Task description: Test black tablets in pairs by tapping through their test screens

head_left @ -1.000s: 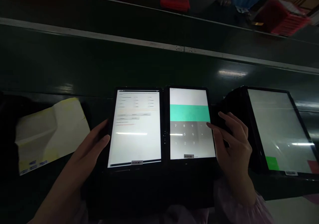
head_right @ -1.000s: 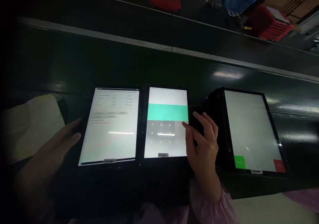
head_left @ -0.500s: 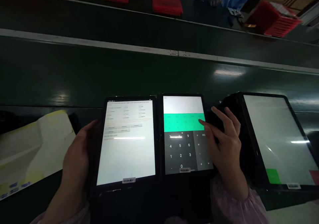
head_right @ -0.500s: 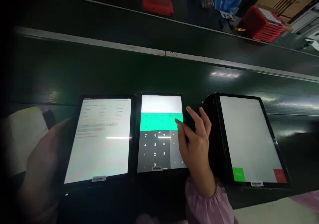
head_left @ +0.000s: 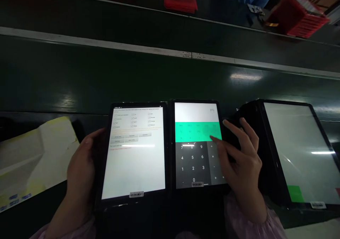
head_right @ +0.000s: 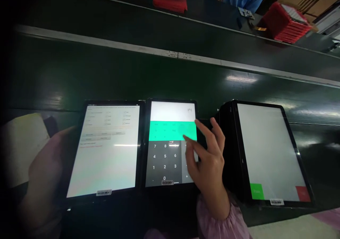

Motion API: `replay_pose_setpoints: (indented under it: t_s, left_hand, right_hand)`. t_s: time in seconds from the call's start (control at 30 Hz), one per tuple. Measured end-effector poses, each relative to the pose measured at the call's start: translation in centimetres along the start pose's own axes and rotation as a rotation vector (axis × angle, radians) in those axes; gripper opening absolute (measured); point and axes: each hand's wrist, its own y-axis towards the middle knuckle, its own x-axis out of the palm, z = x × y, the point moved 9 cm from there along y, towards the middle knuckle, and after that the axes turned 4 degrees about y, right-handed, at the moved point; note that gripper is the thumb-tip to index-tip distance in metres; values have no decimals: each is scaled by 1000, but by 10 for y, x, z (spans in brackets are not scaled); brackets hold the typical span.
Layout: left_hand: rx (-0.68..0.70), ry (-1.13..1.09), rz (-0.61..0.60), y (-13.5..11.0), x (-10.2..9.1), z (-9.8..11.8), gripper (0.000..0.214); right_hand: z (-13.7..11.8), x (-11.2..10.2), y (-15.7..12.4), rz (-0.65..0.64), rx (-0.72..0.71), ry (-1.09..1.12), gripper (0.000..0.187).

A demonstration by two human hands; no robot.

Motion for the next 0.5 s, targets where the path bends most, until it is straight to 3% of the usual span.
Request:
replay_pose_setpoints:
  t_s: [0.13,0.33,0.43,0.5]
  left_hand:
    - [-36,-83,19,-1,2,-3,43]
    - [-83,-28,-21,-3,0,1,47]
    - [-78,-27,-43,-5,0,2,46]
    - [-24,2,-20,-7,-2,6,44]
  right_hand:
    - [-30,10,-1,-108,-97,114,23]
    - [-48,30,-6,-173,-93,127,24]
    - [-48,31,-5,-185,-100,114,26]
    - [-35,19,-2,-99,-57,81,25]
